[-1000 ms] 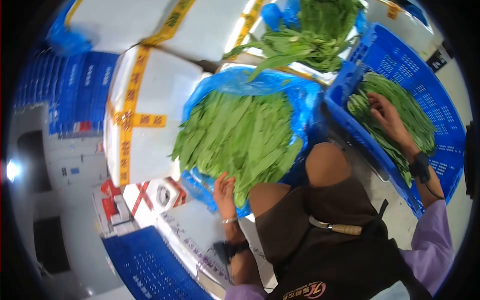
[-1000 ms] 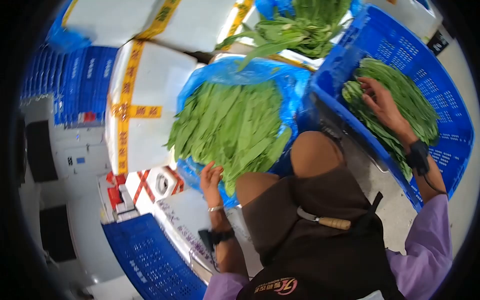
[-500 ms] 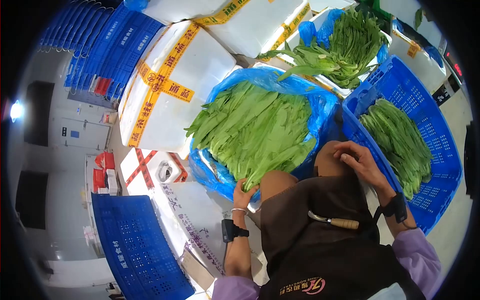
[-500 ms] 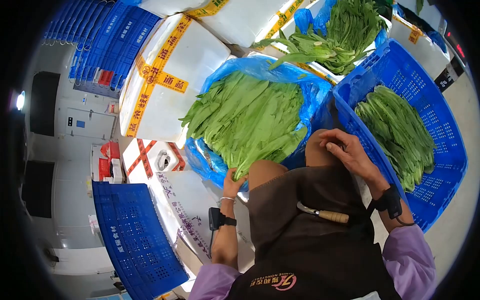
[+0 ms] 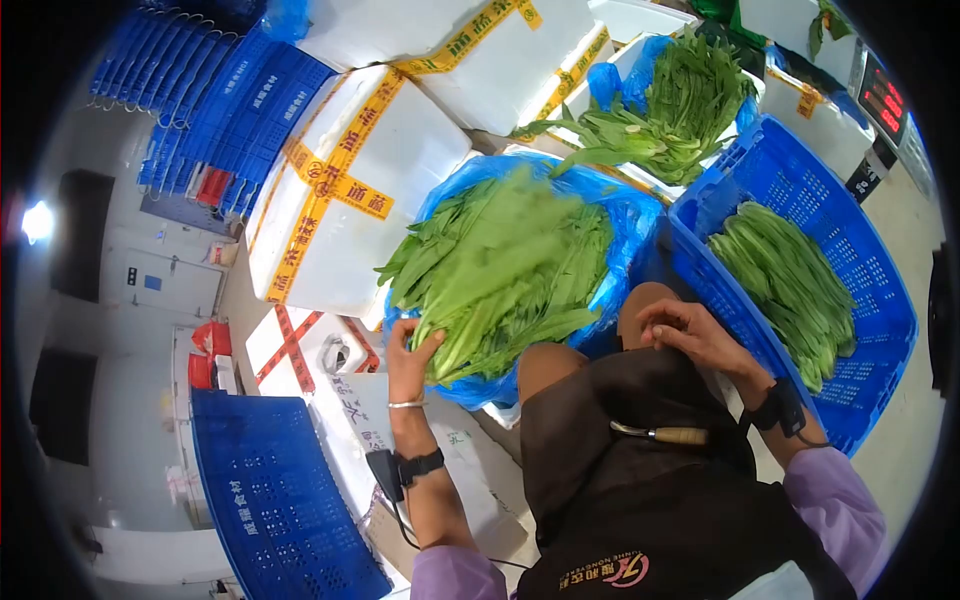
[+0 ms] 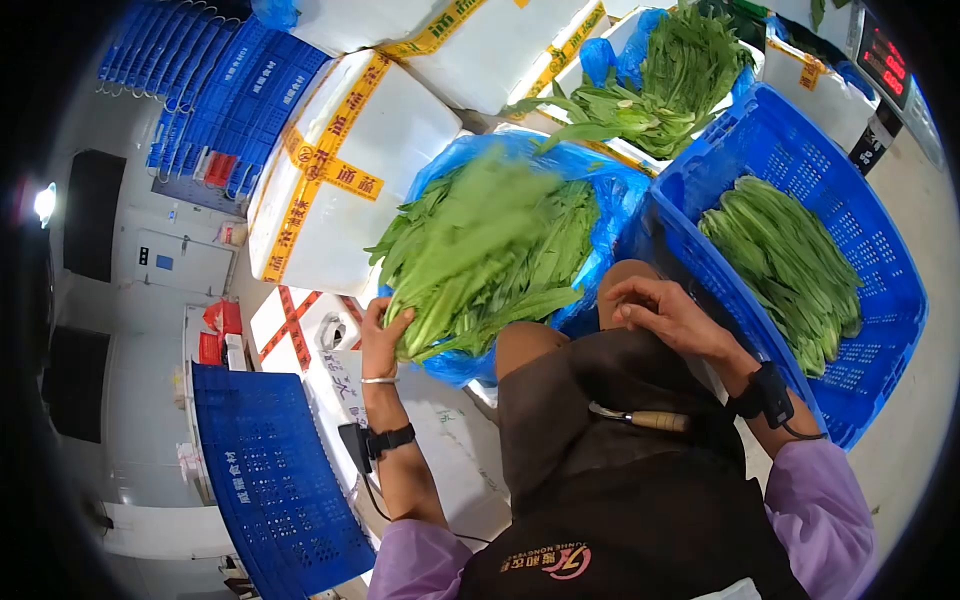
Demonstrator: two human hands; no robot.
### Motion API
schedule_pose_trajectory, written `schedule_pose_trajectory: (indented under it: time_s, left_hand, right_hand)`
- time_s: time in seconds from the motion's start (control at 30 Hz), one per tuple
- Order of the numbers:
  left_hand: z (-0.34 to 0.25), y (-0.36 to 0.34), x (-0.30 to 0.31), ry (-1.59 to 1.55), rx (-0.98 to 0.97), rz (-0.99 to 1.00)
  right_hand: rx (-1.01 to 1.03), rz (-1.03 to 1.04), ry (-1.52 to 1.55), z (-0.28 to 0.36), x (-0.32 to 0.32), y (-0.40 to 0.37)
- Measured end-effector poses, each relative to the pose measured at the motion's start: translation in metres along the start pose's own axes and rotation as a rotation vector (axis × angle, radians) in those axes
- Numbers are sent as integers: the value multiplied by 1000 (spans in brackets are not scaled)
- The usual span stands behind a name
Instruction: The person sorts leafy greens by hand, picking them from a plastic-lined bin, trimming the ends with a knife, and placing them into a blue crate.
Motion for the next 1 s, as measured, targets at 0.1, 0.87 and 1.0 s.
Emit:
schedule_pose_trajectory:
  time_s: [0.1,0.87,1.0]
  left_hand:
    - [-6,-38,3,-541,157,-62]
    - [29,-188,-36,-452,180,-115]
    - [28,-185,-33,-435,173,-80]
  right_hand:
    - [55,82,119,-1,-19,6]
    - [248,-128,68,12,-56,40]
    - [138,-363,612,-2,-15,59]
Point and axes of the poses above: each hand's wrist, its own y-axis towards the middle knuckle, its own x-axis out of the back of the hand, z = x × y, the point moved 9 cm from there along y, towards the middle knuckle
